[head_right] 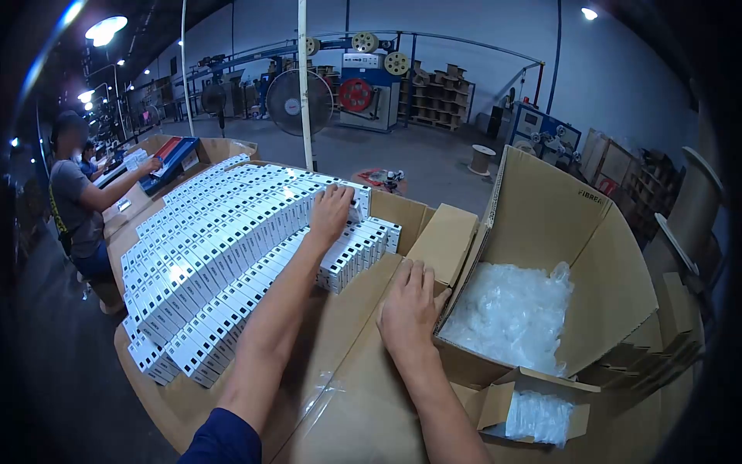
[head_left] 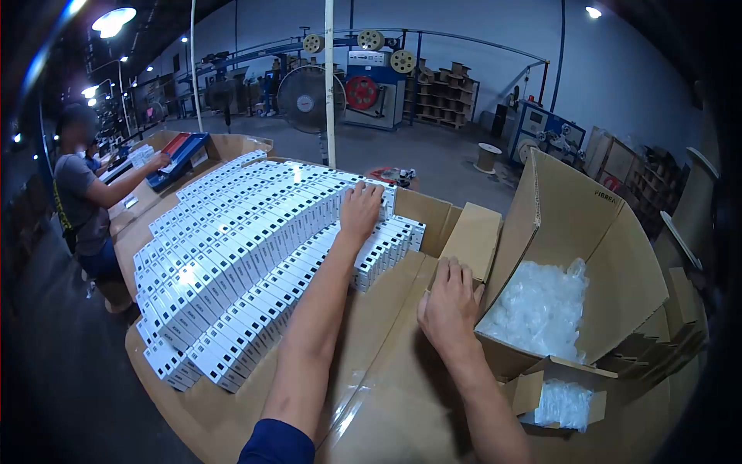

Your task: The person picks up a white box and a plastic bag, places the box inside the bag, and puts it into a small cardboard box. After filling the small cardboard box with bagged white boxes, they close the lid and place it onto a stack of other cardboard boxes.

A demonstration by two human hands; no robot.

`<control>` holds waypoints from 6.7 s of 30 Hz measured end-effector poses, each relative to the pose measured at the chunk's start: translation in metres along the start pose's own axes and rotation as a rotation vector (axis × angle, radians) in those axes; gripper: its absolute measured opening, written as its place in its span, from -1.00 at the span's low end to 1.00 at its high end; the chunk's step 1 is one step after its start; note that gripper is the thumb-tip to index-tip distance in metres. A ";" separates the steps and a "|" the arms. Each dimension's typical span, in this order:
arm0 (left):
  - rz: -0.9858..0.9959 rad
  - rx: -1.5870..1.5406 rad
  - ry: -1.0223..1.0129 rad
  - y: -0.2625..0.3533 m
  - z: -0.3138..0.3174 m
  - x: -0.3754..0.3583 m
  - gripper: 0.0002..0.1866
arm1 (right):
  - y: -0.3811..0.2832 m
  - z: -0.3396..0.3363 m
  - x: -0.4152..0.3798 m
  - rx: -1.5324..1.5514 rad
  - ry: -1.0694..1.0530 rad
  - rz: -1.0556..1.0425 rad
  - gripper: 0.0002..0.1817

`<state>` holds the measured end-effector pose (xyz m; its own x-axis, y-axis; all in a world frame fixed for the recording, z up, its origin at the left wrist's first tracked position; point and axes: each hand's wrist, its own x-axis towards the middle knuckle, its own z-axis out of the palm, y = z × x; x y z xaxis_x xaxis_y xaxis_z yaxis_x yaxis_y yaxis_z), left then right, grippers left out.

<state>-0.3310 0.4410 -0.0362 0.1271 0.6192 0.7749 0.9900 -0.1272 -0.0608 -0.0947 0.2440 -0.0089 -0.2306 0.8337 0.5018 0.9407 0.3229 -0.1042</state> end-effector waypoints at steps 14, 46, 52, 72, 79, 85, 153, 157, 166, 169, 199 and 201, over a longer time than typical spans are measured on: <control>-0.118 -0.585 0.377 0.098 -0.213 -0.098 -0.65 | -0.001 -0.040 -0.020 0.339 -0.082 -0.030 0.00; 0.544 -1.034 -0.337 0.360 -0.111 0.026 -0.56 | 0.280 -0.155 -0.054 0.490 0.326 0.101 -0.69; 0.119 -1.335 -0.569 0.335 -0.143 0.010 -0.66 | 0.271 -0.142 -0.054 0.418 0.262 0.128 -0.67; 0.142 -1.040 0.057 0.330 -0.142 0.018 -0.06 | 0.281 -0.133 -0.056 1.127 -0.041 0.441 -0.57; -0.055 -1.383 -0.207 0.348 -0.233 -0.010 -0.79 | 0.245 -0.190 -0.088 1.277 -0.123 0.337 -0.40; -0.278 -1.439 -0.009 0.376 -0.301 -0.079 -0.74 | 0.198 -0.236 -0.170 1.039 0.117 0.177 -0.61; 0.171 -0.974 -0.290 0.391 -0.450 -0.340 -0.77 | 0.100 -0.226 -0.493 0.804 0.014 0.512 -0.76; -0.010 -1.149 -0.675 0.380 -0.456 -0.337 -0.91 | 0.106 -0.232 -0.495 0.803 -0.075 0.428 -0.79; -0.416 -1.629 -0.346 0.381 -0.420 -0.351 -0.82 | 0.108 -0.243 -0.499 0.805 -0.146 0.430 -0.80; -0.691 -1.710 -0.064 0.382 -0.405 -0.364 -0.50 | 0.112 -0.235 -0.502 0.793 0.010 0.424 -0.77; -0.463 -1.547 -0.793 0.401 -0.430 -0.416 -0.44 | 0.131 -0.247 -0.449 1.479 0.260 0.290 -0.67; -0.449 -1.531 -0.765 0.403 -0.430 -0.416 -0.43 | 0.138 -0.249 -0.449 1.443 0.231 0.271 -0.68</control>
<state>-0.0115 -0.2012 -0.1120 0.3282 0.9396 0.0977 0.0710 -0.1277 0.9893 0.2002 -0.1975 -0.0350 0.0807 0.8963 0.4361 -0.1374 0.4434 -0.8857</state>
